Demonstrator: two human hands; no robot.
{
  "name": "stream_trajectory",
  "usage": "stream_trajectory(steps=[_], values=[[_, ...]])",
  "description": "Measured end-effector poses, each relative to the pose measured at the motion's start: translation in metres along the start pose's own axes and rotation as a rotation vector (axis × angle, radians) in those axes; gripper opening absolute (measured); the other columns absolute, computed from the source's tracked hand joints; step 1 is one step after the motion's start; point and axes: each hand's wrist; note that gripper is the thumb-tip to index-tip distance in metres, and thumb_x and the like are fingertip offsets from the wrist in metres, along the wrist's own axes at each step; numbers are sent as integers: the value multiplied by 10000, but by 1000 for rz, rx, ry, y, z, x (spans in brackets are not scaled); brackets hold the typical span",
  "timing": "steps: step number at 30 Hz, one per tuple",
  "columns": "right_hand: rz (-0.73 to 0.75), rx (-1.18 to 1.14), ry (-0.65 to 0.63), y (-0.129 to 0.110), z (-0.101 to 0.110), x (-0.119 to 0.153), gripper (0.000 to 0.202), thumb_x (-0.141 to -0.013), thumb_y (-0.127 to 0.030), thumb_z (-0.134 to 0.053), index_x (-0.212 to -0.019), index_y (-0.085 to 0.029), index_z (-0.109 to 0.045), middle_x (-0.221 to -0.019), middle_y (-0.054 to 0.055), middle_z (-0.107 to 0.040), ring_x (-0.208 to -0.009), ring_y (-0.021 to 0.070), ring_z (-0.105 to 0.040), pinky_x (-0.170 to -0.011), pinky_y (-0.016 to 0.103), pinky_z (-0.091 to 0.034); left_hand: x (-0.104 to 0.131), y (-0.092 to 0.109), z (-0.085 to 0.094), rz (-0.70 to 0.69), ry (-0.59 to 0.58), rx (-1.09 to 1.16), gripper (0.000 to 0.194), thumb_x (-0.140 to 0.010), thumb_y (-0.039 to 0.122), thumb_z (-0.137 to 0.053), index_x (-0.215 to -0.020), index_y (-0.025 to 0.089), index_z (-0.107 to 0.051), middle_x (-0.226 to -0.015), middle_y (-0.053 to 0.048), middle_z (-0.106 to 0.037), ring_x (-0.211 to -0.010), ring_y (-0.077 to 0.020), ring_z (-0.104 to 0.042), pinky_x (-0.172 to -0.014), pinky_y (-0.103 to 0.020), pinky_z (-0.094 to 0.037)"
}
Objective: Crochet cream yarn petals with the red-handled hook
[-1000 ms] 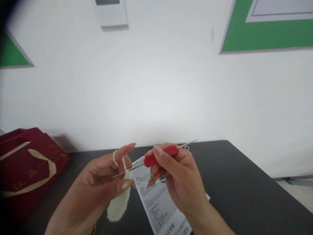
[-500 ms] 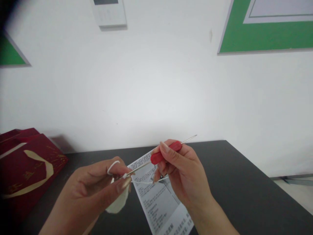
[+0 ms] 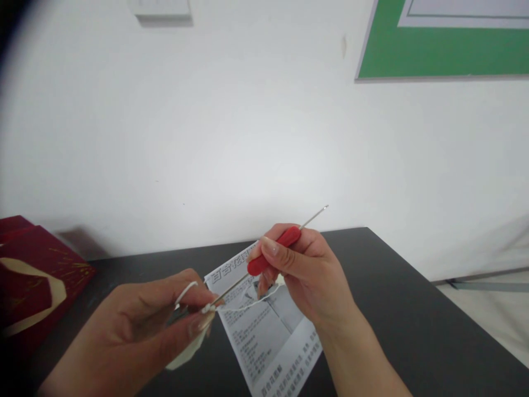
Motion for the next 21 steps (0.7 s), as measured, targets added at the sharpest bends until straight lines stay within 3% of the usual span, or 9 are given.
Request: stream_trajectory(steps=[9, 12, 16, 21], values=[[-41, -57, 8, 3, -3, -3, 159, -769, -258, -778, -647, -163, -739, -626, 20, -697, -436, 80, -593, -413, 155, -530, -1, 0, -1, -78, -4, -81, 80, -740, 214, -706, -747, 190, -781, -670, -33, -645, -590, -154, -514, -517, -251, -384], [-64, -127, 34, 7, -5, -8, 168, -767, -258, -776, -649, -147, -732, -585, 1, -661, -409, 63, -546, -395, 149, -534, -2, -4, 0, -54, 56, 2, 51, -731, 225, -739, -693, 190, -737, -603, 2, -589, -536, -122, -470, -483, -231, -355], [-97, -206, 55, 13, -8, -11, 201, -736, -252, -792, -596, -140, -702, -507, -27, -579, -392, 61, -529, -389, 149, -538, -2, -5, 0, 1, 60, 163, 189, -745, 323, -770, -623, 188, -719, -543, 19, -554, -496, -101, -450, -456, -222, -319], [-138, -267, 24, 18, -9, -14, 226, -756, -269, -776, -595, -131, -697, -495, -33, -540, -394, 53, -505, -386, 136, -522, 1, 1, -3, -45, 69, 133, 263, -762, 382, -758, -588, 186, -747, -514, 17, -528, -471, -88, -409, -449, -234, -303]])
Point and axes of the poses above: each hand's wrist, its own x-axis away from the middle knuckle, its own z-axis out of the back of the hand, y = z × x
